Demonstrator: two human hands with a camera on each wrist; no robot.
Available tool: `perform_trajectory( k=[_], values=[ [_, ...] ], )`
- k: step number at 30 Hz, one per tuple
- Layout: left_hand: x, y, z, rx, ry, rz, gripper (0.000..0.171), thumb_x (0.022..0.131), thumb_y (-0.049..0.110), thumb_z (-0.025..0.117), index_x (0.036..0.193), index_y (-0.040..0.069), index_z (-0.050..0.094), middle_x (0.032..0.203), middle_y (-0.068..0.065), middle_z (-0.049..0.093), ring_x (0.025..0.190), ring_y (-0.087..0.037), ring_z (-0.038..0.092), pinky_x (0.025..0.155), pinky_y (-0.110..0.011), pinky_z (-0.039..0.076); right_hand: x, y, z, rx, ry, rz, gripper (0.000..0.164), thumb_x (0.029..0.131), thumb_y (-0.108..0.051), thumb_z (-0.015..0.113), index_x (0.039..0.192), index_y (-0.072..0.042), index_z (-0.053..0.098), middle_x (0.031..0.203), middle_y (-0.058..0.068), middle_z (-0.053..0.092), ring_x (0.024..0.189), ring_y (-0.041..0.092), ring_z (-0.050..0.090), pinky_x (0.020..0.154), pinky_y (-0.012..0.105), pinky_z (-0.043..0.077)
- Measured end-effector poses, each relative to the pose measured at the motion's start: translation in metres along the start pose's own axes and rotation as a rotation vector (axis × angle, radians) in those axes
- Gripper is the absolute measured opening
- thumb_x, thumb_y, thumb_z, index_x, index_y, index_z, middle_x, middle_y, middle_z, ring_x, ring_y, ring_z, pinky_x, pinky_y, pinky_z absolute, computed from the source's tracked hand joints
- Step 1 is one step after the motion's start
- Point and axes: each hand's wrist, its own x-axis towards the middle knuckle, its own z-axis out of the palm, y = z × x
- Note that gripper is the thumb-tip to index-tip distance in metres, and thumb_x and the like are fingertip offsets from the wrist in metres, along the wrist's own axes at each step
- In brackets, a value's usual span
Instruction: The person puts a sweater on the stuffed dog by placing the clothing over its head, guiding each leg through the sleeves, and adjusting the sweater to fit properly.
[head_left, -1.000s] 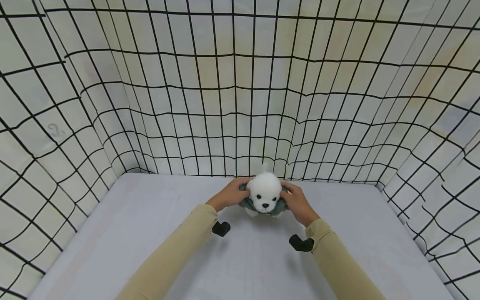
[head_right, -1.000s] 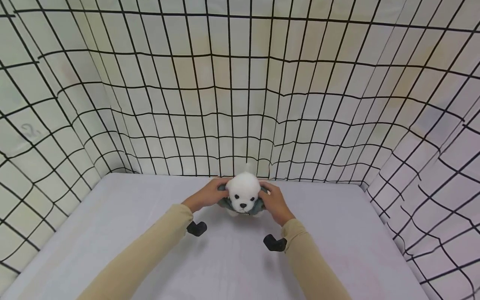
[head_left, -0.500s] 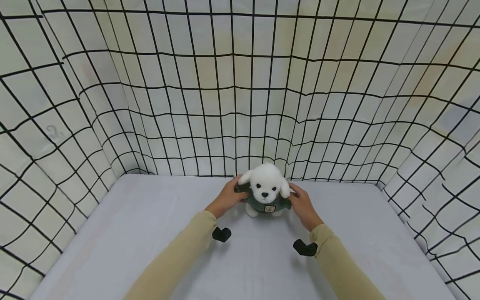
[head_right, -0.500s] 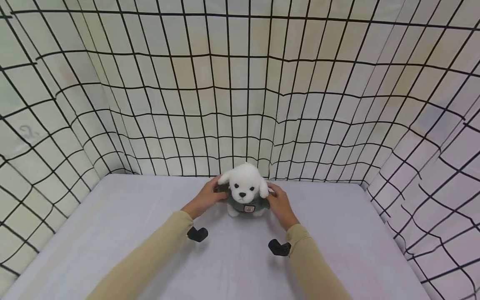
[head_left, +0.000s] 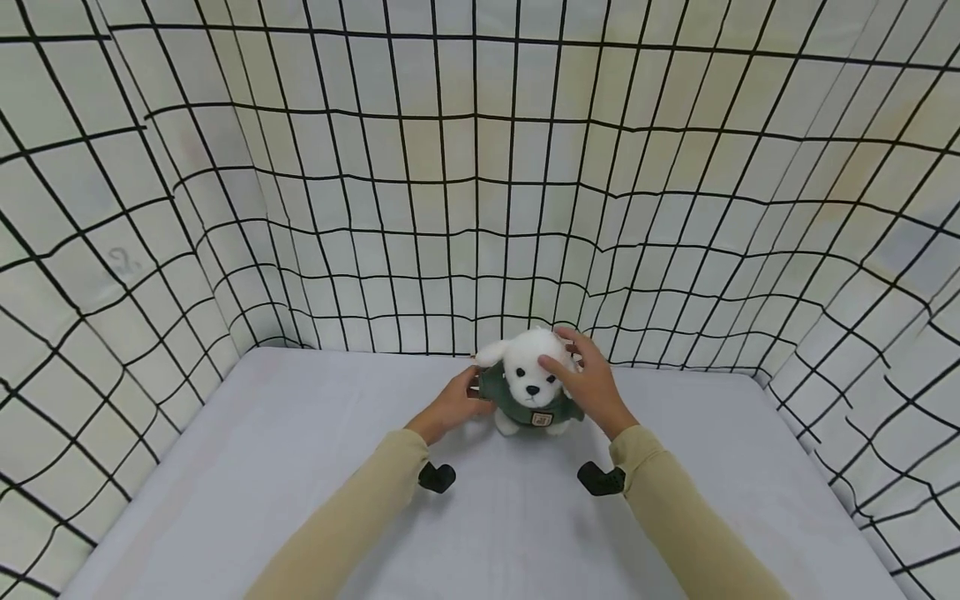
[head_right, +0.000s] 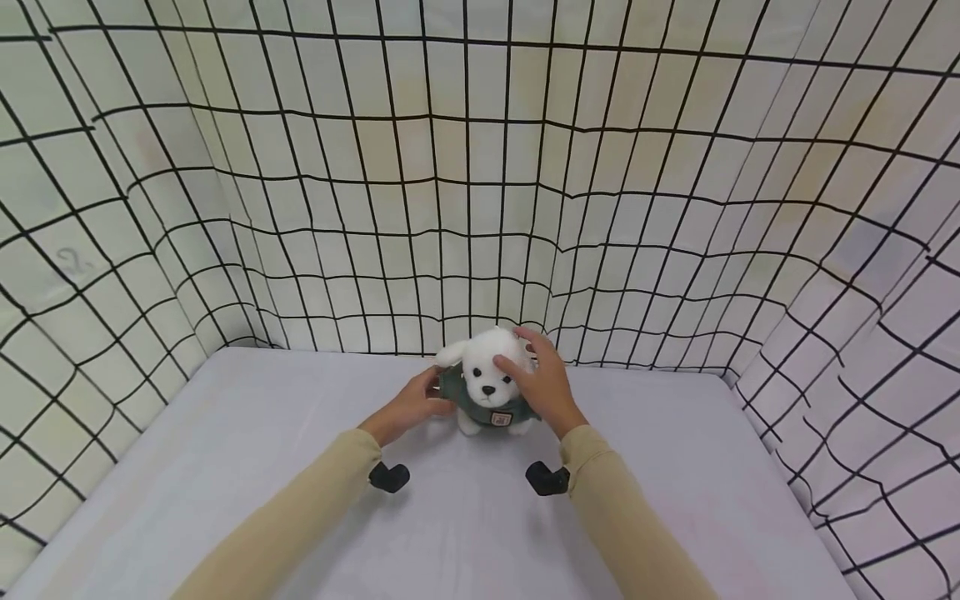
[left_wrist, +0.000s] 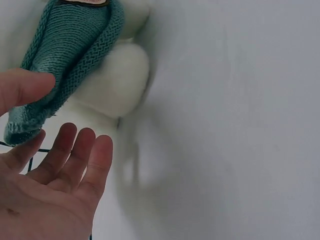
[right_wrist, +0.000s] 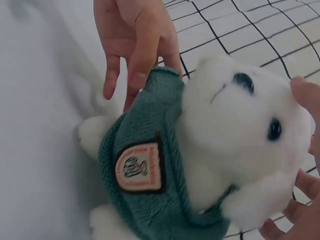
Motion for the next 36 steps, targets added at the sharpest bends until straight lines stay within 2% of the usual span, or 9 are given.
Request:
perform_trajectory(
  k=[6, 10, 13, 18, 25, 30, 36],
  values=[
    [-0.002, -0.006, 0.001, 0.002, -0.035, -0.029, 0.057, 0.083, 0.014, 0.070, 0.136, 0.013, 0.048, 0.128, -0.011, 0.058, 0.114, -0.023, 0.059, 0.084, -0.036, 0.054, 0.008, -0.018, 0.008, -0.139, -0.051, -0.090, 0.079, 0.081, -0.048, 0.074, 0.148, -0.026, 0.037, 0.151, 0.007, 0.035, 0.130, 0.033, 0.046, 0.099, 0.056, 0.045],
    [-0.003, -0.007, 0.004, -0.009, -0.034, -0.044, 0.056, 0.082, 0.015, 0.071, 0.134, 0.012, 0.049, 0.126, -0.010, 0.058, 0.111, -0.022, 0.059, 0.083, -0.034, 0.054, 0.011, -0.023, 0.013, -0.223, -0.077, -0.086, 0.081, 0.081, -0.046, 0.075, 0.149, -0.025, 0.036, 0.147, 0.010, 0.041, 0.125, 0.034, 0.049, 0.094, 0.056, 0.048],
    [-0.004, -0.007, 0.006, -0.009, -0.039, -0.042, 0.056, 0.082, 0.014, 0.071, 0.133, 0.011, 0.048, 0.124, -0.011, 0.058, 0.108, -0.022, 0.060, 0.082, -0.034, 0.054, 0.012, -0.024, 0.014, -0.245, -0.077, -0.072, 0.075, 0.082, -0.042, 0.075, 0.146, -0.022, 0.040, 0.144, 0.011, 0.046, 0.125, 0.033, 0.049, 0.095, 0.054, 0.048],
    [-0.005, -0.008, 0.007, -0.016, -0.050, -0.035, 0.057, 0.083, 0.012, 0.070, 0.135, 0.008, 0.047, 0.124, -0.012, 0.058, 0.107, -0.022, 0.061, 0.084, -0.038, 0.055, 0.011, -0.026, 0.012, -0.211, -0.073, -0.063, 0.067, 0.083, -0.037, 0.076, 0.140, -0.018, 0.046, 0.139, 0.010, 0.051, 0.121, 0.033, 0.052, 0.093, 0.052, 0.050],
    [-0.007, -0.011, 0.007, -0.040, -0.067, -0.057, 0.055, 0.083, 0.014, 0.070, 0.133, 0.010, 0.048, 0.126, -0.011, 0.057, 0.108, -0.023, 0.063, 0.085, -0.038, 0.055, 0.005, -0.025, 0.010, -0.147, -0.026, -0.061, 0.062, 0.082, -0.036, 0.077, 0.134, -0.019, 0.049, 0.132, 0.010, 0.055, 0.114, 0.030, 0.055, 0.088, 0.048, 0.052],
    [-0.009, -0.011, 0.007, -0.027, -0.065, -0.055, 0.056, 0.083, 0.014, 0.070, 0.133, 0.009, 0.047, 0.126, -0.012, 0.057, 0.112, -0.025, 0.062, 0.084, -0.037, 0.055, 0.001, -0.023, 0.010, -0.084, 0.003, -0.032, 0.060, 0.081, -0.037, 0.078, 0.132, -0.022, 0.049, 0.131, 0.009, 0.056, 0.109, 0.031, 0.059, 0.086, 0.048, 0.053],
    [-0.009, -0.013, 0.006, -0.005, -0.054, -0.063, 0.065, 0.081, 0.015, 0.072, 0.140, 0.009, 0.044, 0.129, -0.014, 0.055, 0.114, -0.025, 0.060, 0.084, -0.035, 0.056, -0.002, -0.022, 0.008, -0.018, 0.019, 0.021, 0.061, 0.080, -0.040, 0.077, 0.132, -0.027, 0.048, 0.133, 0.008, 0.055, 0.112, 0.032, 0.057, 0.086, 0.049, 0.053]
  ],
)
